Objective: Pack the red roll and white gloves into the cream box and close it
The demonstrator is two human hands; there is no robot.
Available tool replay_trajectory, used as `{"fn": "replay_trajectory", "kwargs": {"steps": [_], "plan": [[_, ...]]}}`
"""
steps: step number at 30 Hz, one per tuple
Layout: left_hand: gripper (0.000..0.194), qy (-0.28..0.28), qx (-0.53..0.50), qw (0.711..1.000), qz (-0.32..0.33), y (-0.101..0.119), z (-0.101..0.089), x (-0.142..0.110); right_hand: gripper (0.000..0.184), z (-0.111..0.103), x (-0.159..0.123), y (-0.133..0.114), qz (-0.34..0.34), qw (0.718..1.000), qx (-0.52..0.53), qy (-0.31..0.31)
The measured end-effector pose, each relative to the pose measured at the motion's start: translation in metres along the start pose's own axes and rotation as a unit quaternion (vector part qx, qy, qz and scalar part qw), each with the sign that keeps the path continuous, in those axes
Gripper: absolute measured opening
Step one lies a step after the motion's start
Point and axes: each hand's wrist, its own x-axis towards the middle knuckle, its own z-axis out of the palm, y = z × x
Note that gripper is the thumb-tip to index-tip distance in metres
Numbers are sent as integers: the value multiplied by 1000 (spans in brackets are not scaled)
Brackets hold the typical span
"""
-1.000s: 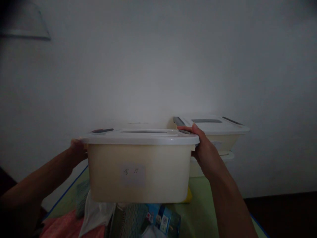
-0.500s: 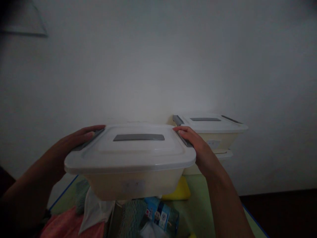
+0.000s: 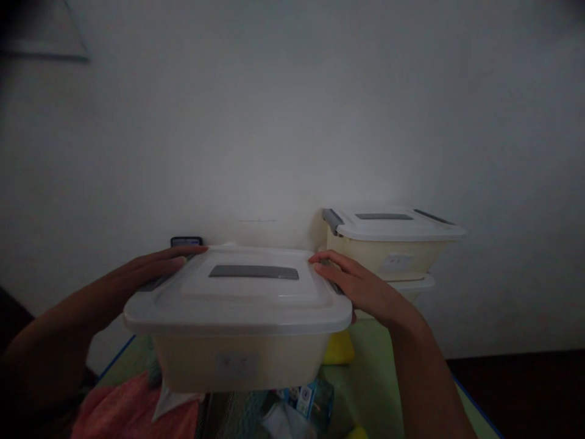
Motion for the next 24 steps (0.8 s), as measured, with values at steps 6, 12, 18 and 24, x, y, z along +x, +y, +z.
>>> {"fn": "replay_trajectory", "kwargs": {"steps": [6,12,18,24], "plan": [[53,-12,63,998,20,4,6,1,39,-2,1,10,-4,998,-35,-49],[68,-24,156,988,1,4,8,-4,48,0,2,18,-6,994,-97,-54],[73,-57,184,981,-20,12,11,-6,49,-1,3,18,-14,992,-113,-60],[65,-48,202,978,-28,9,15,-4,47,0,4,17,-24,990,-122,-61]]}}
